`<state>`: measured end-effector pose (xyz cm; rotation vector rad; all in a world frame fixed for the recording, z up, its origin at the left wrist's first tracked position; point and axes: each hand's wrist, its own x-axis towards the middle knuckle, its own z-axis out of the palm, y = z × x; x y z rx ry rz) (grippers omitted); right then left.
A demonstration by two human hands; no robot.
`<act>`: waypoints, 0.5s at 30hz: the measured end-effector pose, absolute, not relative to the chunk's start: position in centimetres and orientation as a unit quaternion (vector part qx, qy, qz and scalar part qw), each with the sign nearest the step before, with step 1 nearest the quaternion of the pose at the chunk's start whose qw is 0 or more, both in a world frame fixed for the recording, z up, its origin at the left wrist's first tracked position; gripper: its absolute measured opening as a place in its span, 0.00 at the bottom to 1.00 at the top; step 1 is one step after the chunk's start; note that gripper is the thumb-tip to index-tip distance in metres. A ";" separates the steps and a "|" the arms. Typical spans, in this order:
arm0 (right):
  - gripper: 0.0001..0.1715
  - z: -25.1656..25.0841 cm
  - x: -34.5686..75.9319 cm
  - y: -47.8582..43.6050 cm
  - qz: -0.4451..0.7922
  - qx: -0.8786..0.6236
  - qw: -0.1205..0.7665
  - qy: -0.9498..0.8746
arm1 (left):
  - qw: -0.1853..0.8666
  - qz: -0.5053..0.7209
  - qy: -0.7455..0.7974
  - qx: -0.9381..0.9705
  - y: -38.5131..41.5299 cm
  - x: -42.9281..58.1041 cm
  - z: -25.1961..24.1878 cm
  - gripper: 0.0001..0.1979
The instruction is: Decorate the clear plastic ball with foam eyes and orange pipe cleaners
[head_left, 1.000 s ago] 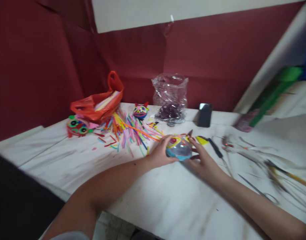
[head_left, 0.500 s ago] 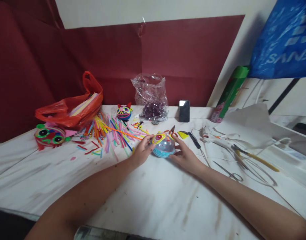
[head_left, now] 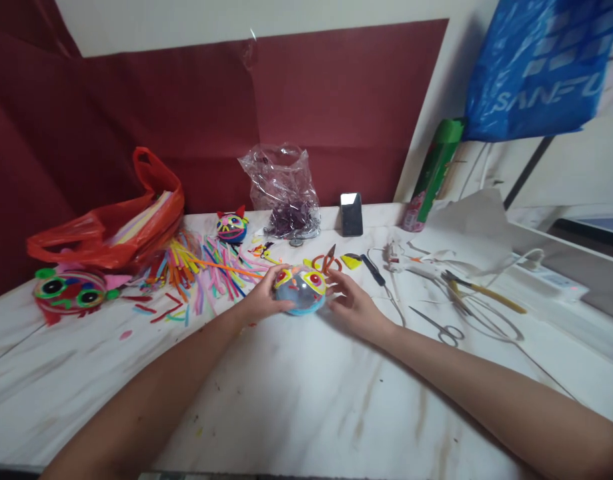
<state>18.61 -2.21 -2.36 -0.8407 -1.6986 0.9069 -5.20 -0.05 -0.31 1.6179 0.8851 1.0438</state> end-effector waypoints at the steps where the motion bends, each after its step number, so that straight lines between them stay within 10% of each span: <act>1: 0.30 -2.3 18.6 -2.1 0.401 -0.345 0.496 -0.689 | 0.498 0.432 0.368 0.656 0.0 -5.2 -0.3 0.48; 9: 0.21 -2.1 18.4 -1.3 0.520 -0.351 0.510 -0.589 | 0.579 0.431 0.367 0.587 -0.5 -4.8 0.0 0.54; 15: 0.16 -2.3 18.8 -2.1 0.303 -0.316 0.516 -0.736 | 0.582 0.449 0.368 0.569 -0.3 -5.0 -0.4 0.54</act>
